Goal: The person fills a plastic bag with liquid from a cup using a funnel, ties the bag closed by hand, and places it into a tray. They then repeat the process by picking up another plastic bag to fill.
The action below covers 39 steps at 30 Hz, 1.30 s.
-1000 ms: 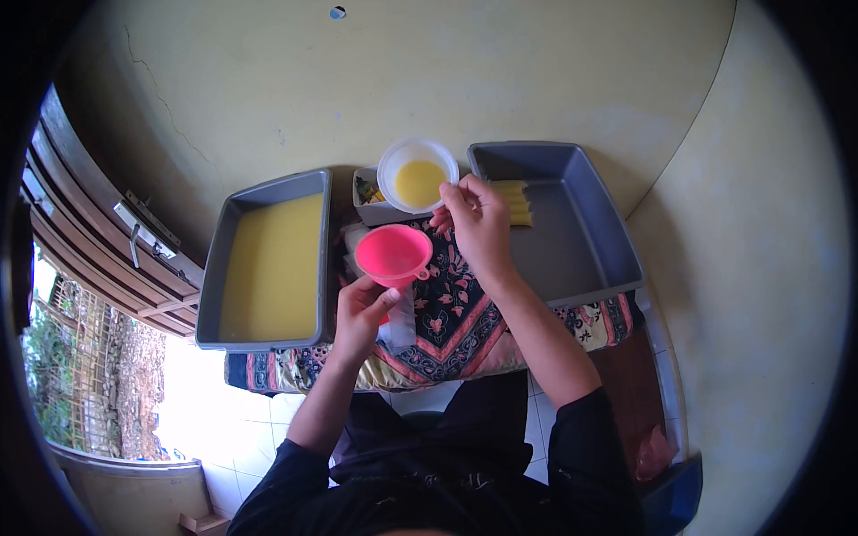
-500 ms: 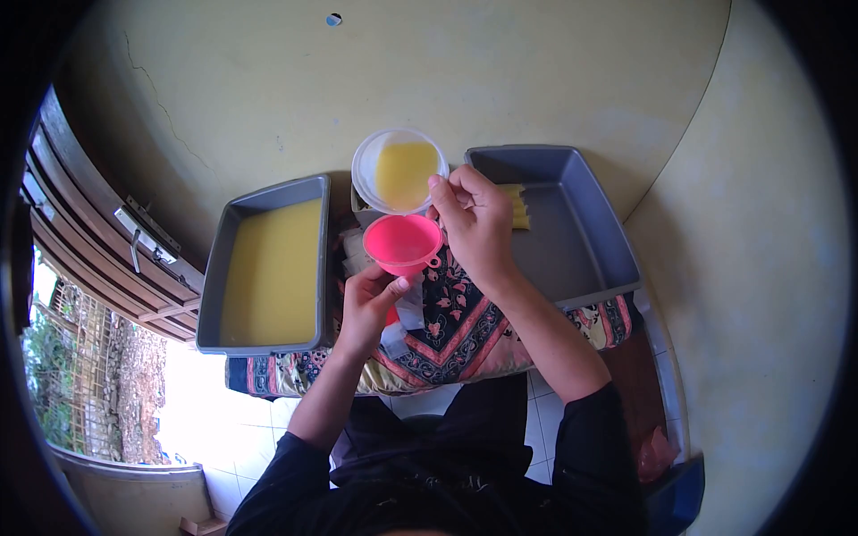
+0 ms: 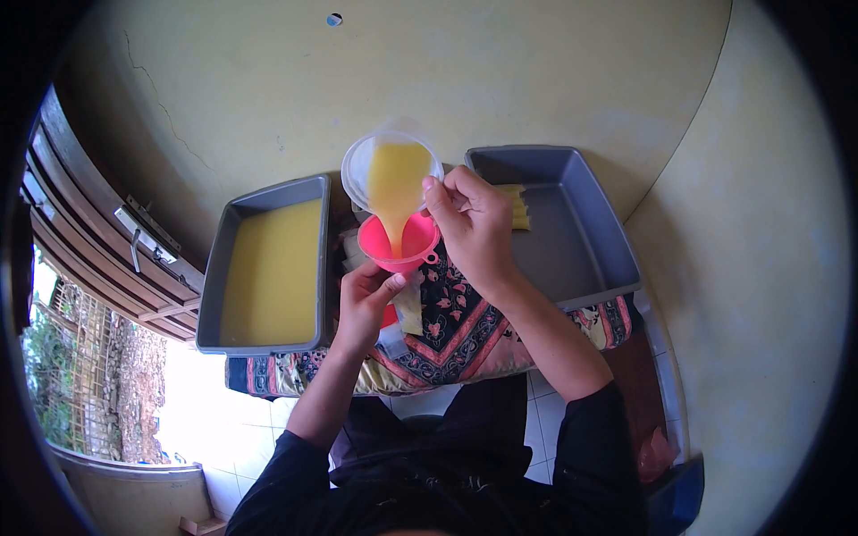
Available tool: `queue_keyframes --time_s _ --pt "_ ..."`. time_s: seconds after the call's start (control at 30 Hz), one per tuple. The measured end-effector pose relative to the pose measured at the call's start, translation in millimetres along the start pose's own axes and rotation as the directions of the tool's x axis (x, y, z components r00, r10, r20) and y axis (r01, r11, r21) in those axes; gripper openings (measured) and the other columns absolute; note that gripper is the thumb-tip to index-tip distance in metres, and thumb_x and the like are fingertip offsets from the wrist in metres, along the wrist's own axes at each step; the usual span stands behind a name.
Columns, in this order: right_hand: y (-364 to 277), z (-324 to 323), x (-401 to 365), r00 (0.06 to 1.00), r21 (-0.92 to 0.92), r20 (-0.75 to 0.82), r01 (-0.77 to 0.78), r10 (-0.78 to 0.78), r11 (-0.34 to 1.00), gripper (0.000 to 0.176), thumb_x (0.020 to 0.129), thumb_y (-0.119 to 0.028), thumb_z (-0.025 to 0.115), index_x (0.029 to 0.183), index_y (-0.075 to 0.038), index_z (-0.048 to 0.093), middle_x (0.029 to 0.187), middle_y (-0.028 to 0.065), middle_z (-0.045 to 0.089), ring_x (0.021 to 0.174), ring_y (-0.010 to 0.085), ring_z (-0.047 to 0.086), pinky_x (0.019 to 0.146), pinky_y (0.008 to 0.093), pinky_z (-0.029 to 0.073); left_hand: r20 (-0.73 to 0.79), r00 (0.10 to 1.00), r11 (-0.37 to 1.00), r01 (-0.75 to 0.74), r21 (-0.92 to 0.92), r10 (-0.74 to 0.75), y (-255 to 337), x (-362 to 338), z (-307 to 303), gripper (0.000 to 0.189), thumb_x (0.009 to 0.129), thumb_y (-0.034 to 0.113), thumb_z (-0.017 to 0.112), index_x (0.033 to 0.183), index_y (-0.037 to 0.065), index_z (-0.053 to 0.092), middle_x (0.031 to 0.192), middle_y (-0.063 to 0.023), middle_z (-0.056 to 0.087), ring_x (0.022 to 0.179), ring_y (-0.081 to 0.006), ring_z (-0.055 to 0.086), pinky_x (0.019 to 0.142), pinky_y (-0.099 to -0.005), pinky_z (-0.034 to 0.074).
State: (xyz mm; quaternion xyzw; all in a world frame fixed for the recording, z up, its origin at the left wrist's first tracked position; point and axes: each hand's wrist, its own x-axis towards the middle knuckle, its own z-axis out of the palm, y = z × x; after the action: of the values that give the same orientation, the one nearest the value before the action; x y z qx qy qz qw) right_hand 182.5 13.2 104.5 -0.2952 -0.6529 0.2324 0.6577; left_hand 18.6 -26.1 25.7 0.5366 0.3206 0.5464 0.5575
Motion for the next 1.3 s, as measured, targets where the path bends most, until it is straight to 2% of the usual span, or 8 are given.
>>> queue_keyframes --time_s 0.4,0.47,0.67,1.3 --pt "2.4 -1.2 0.1 1.0 -0.029 0.014 0.01 -0.01 1.0 0.026 0.094 -0.009 0.059 0.071 0.0 0.049 0.061 0.0 0.057 0.06 0.0016 0.056 0.053 0.018 0.042 -0.009 1.0 1.0 -0.024 -0.017 0.024 1.7 -0.5 0.0 0.032 0.089 0.005 0.064 0.118 -0.004 0.058 0.104 -0.0051 0.066 0.095 -0.0093 0.059 0.087 -0.0253 0.046" --pt "0.7 2.1 0.8 0.999 0.086 -0.021 -0.037 0.039 0.996 0.025 0.094 -0.009 0.058 0.072 -0.001 0.049 0.062 0.0007 0.058 0.06 0.003 0.057 0.054 0.0182 0.044 -0.006 1.0 1.0 -0.013 -0.016 0.013 1.5 -0.9 -0.4 0.031 0.089 0.006 0.065 0.118 -0.004 0.058 0.104 -0.0049 0.066 0.095 -0.0092 0.059 0.087 -0.0252 0.046" --pt "2.2 0.6 3.4 0.993 0.16 -0.002 -0.116 0.118 0.98 0.024 0.095 -0.01 0.058 0.074 -0.002 0.051 0.065 0.0023 0.06 0.059 0.0059 0.059 0.055 0.0186 0.047 -0.004 1.0 1.0 0.012 -0.025 -0.012 -1.0 -0.6 -2.3 0.031 0.089 0.006 0.065 0.117 -0.004 0.059 0.103 -0.0047 0.066 0.095 -0.0092 0.058 0.086 -0.0253 0.046" --pt "7.6 0.8 0.1 0.993 0.131 -0.004 -0.114 0.116 0.985 0.023 0.095 -0.01 0.058 0.074 -0.002 0.051 0.065 0.0016 0.058 0.058 0.0058 0.058 0.053 0.0191 0.045 -0.017 1.0 1.0 -0.003 -0.022 0.002 -7.4 0.1 -4.2 0.029 0.089 0.005 0.065 0.115 -0.005 0.059 0.105 -0.0055 0.066 0.097 -0.0099 0.058 0.089 -0.0254 0.044"
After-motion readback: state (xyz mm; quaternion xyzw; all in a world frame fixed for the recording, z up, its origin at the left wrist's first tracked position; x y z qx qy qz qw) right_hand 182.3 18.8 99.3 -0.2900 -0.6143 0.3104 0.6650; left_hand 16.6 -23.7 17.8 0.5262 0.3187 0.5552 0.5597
